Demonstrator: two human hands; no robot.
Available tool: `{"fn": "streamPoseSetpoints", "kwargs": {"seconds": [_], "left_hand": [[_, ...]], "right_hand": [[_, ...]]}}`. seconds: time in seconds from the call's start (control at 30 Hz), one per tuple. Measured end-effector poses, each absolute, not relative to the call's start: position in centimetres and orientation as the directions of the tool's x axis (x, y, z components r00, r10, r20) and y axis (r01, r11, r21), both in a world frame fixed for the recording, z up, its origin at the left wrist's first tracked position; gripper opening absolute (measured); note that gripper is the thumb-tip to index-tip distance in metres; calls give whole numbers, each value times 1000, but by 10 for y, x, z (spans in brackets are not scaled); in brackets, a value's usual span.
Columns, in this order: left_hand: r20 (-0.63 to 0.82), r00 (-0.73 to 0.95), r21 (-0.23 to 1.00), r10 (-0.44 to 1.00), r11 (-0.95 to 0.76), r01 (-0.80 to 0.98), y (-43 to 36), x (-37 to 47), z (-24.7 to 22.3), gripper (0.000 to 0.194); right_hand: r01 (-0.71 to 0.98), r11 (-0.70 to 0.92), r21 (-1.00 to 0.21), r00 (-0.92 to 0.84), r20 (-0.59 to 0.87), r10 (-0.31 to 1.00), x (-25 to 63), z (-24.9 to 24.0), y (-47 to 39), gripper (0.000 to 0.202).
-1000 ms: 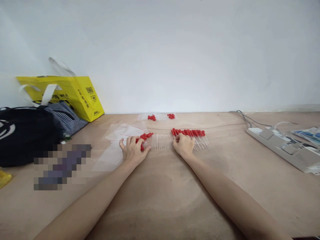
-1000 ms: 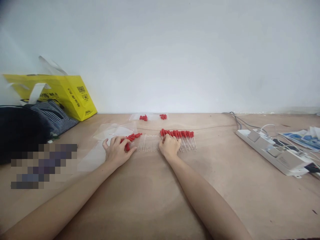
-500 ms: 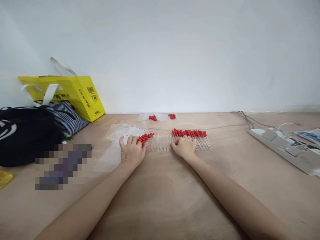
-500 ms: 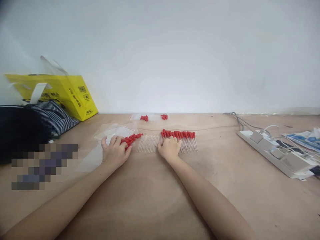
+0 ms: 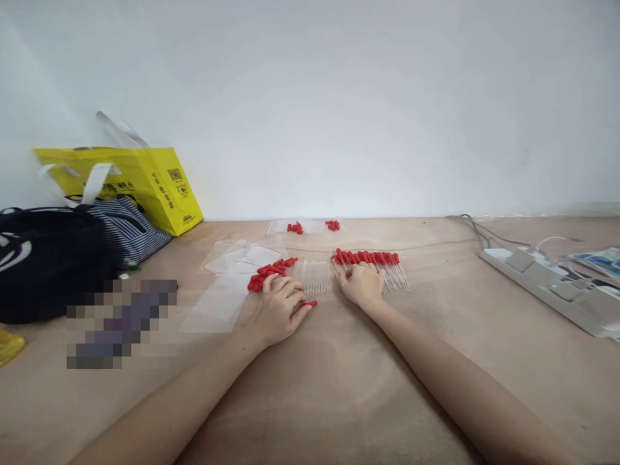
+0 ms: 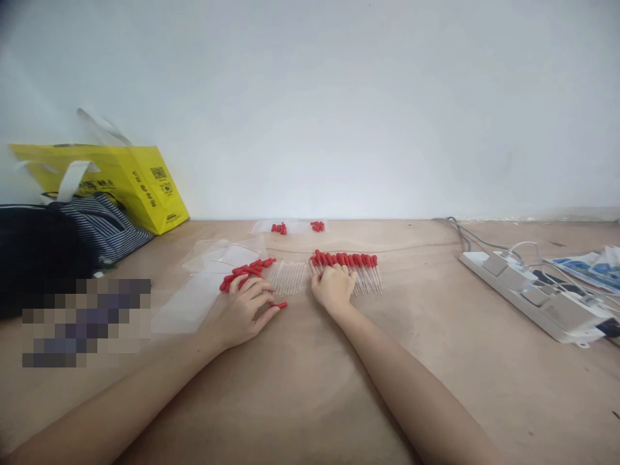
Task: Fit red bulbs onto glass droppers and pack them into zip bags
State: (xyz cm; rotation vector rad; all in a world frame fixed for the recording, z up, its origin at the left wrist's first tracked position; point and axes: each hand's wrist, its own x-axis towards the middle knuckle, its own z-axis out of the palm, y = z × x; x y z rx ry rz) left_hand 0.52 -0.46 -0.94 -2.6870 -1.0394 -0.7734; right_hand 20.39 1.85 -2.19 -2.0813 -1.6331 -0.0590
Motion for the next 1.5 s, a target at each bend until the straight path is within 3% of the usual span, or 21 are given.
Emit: {"fn": "streamPoseSetpoints", "kwargs": {"seconds": [0.07,0.17,0.3,0.73,1.2,1.5], "left_hand": [[501,630,52,593,-748,662,-4,5,-10,14],[473,659,60,585,-767,639,-4,4,-11,17],[481,670,61,565,-784,618,-3,8,-13,16],[574,532,136,623,-712,689,-7,17,-15,12],[571,465,289,677,-695,658,-8,18,-16,19],[542,546,241,638,-741,627,-12,18,-14,16]], "right_hand": [[923,-93,-373,248,391,887,210,-25,14,25],[889,135,-438,115,499,859,221,-31,1,20],[758,378,-531,-64,516,854,232,-37,-24,12],[709,506,-490,-220,528,820,226,-31,-42,25],[722,596,-351,-355,551,755,218,-36,-42,38],[764,639,-88,-490,566,663,227,-32,-37,48]]}}
